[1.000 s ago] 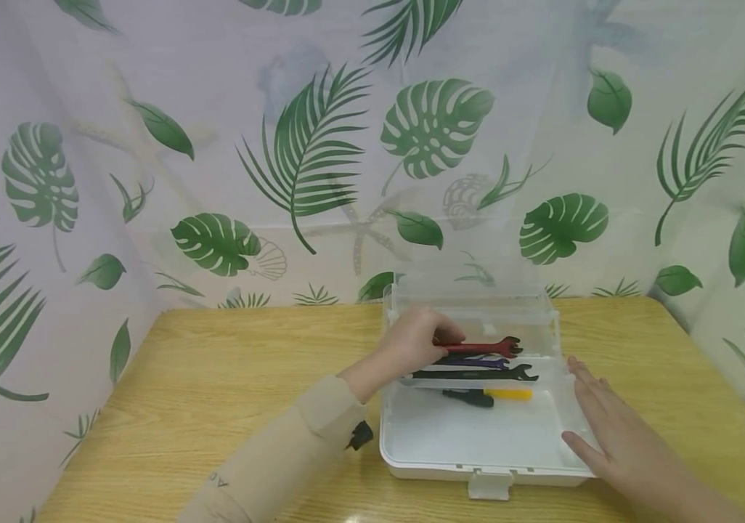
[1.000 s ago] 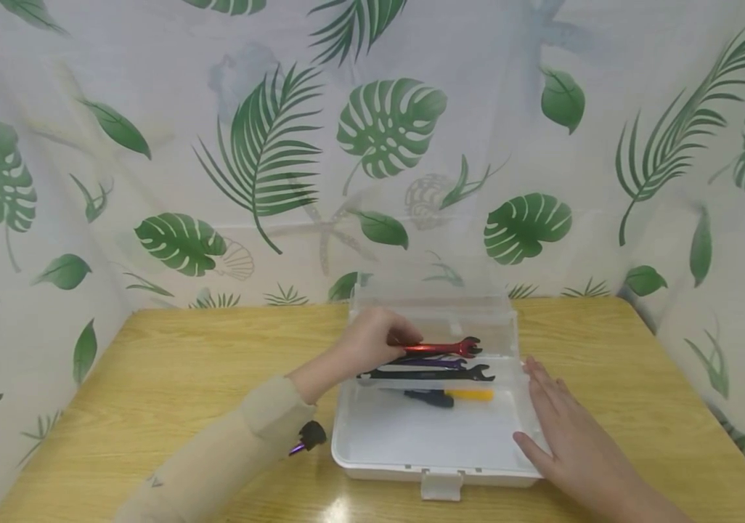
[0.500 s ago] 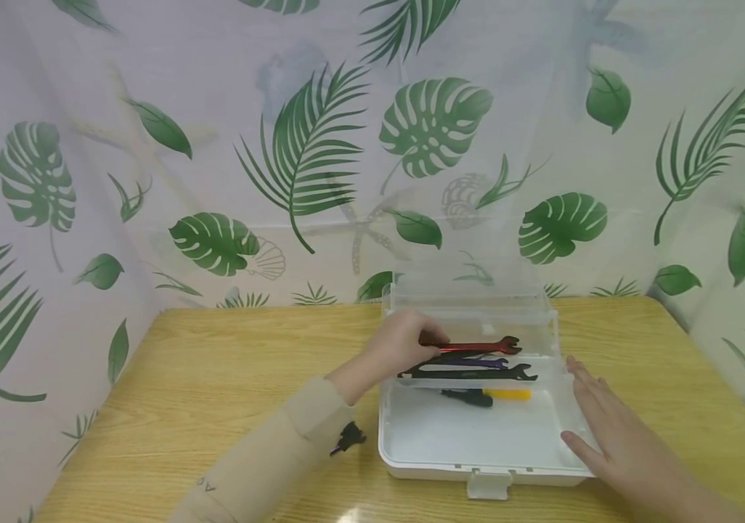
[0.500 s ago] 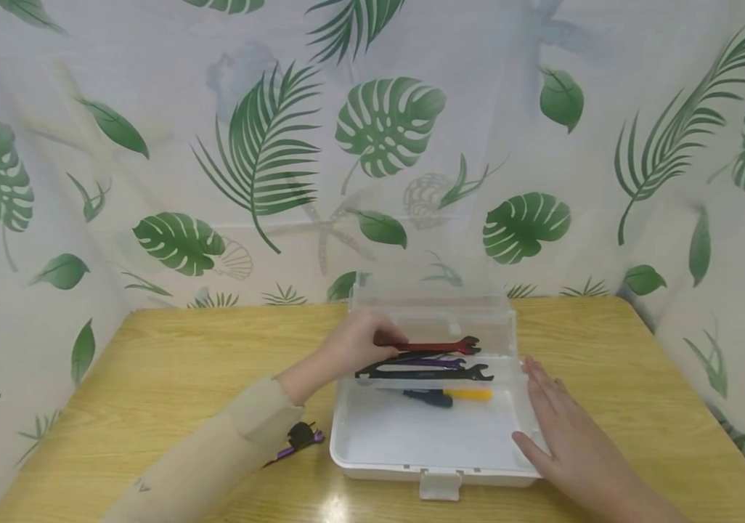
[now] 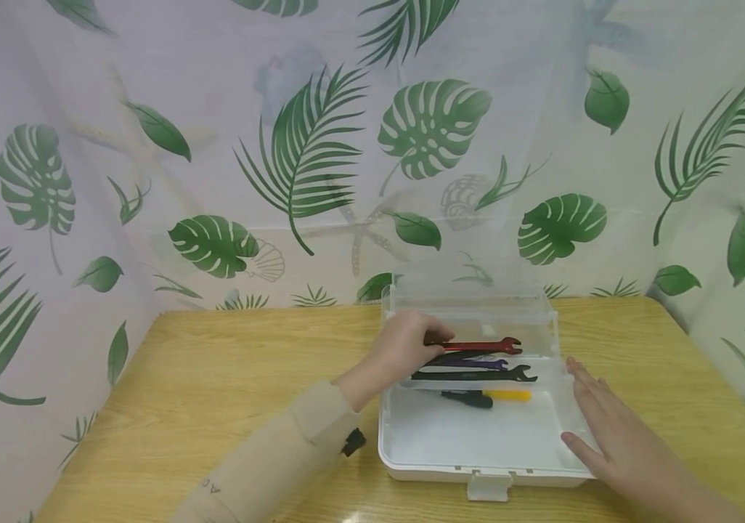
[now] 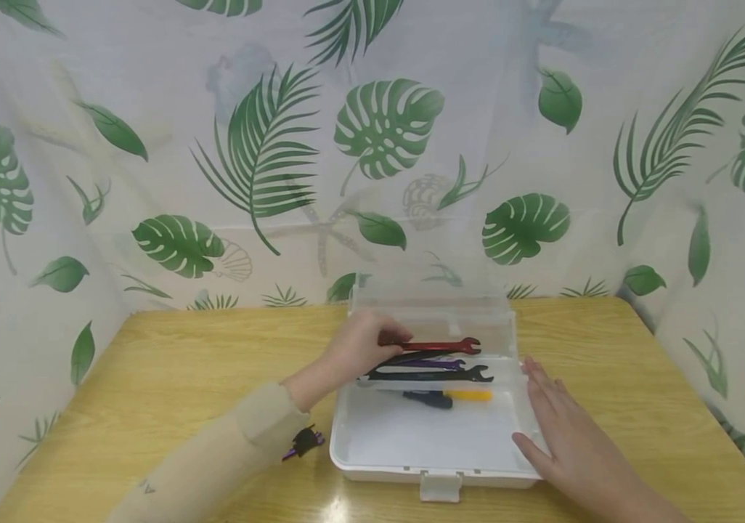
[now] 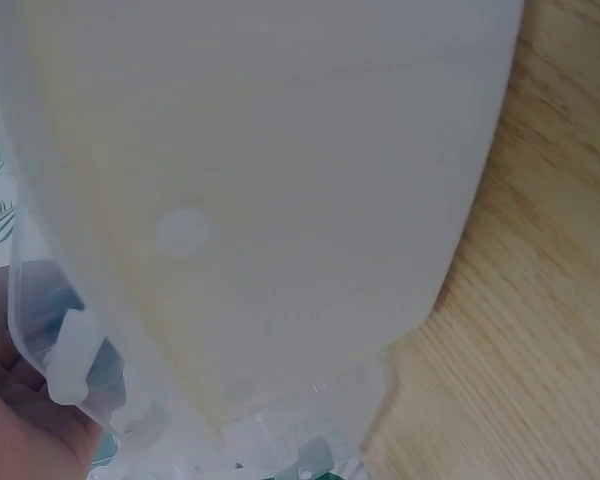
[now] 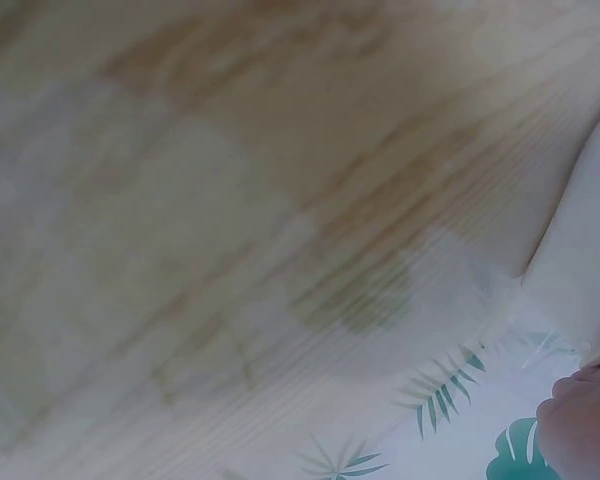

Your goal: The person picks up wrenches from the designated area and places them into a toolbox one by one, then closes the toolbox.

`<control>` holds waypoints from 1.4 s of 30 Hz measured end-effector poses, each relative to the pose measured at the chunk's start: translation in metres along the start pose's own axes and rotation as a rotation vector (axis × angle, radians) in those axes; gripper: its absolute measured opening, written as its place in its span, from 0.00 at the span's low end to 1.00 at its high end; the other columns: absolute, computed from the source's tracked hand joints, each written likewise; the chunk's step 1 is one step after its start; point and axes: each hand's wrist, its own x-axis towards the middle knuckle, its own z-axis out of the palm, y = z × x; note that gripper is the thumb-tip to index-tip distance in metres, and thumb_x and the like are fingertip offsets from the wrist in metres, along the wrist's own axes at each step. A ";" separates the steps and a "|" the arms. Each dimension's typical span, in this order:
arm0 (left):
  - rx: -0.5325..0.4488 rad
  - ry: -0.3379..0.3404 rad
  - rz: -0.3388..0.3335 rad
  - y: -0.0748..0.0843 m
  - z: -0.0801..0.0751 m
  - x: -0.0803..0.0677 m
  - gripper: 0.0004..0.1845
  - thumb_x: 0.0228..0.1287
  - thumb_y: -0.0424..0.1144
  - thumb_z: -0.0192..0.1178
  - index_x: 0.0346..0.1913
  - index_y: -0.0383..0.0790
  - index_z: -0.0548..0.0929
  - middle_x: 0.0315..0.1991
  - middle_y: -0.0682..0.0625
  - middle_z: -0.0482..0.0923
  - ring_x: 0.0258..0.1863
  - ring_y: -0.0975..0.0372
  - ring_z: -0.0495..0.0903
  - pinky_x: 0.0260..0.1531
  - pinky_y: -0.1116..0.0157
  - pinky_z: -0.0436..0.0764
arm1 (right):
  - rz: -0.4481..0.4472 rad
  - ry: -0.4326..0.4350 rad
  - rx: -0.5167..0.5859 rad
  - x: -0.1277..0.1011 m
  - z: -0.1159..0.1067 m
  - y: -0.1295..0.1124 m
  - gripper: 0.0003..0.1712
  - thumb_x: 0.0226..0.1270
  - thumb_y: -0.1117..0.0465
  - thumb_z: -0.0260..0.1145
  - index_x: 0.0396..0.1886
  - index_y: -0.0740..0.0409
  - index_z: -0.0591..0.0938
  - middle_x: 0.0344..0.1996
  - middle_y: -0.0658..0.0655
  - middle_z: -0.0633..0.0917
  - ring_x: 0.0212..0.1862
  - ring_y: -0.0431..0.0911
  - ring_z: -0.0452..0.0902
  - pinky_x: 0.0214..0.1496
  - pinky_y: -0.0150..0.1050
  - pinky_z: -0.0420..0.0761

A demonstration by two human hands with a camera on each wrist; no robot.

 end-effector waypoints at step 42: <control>-0.229 0.038 -0.009 -0.032 -0.033 -0.032 0.09 0.72 0.29 0.67 0.50 0.36 0.91 0.49 0.43 0.92 0.49 0.54 0.91 0.51 0.67 0.88 | 0.031 -0.029 0.016 -0.001 0.000 -0.003 0.51 0.84 0.43 0.56 0.87 0.66 0.44 0.88 0.65 0.44 0.85 0.68 0.46 0.70 0.18 0.15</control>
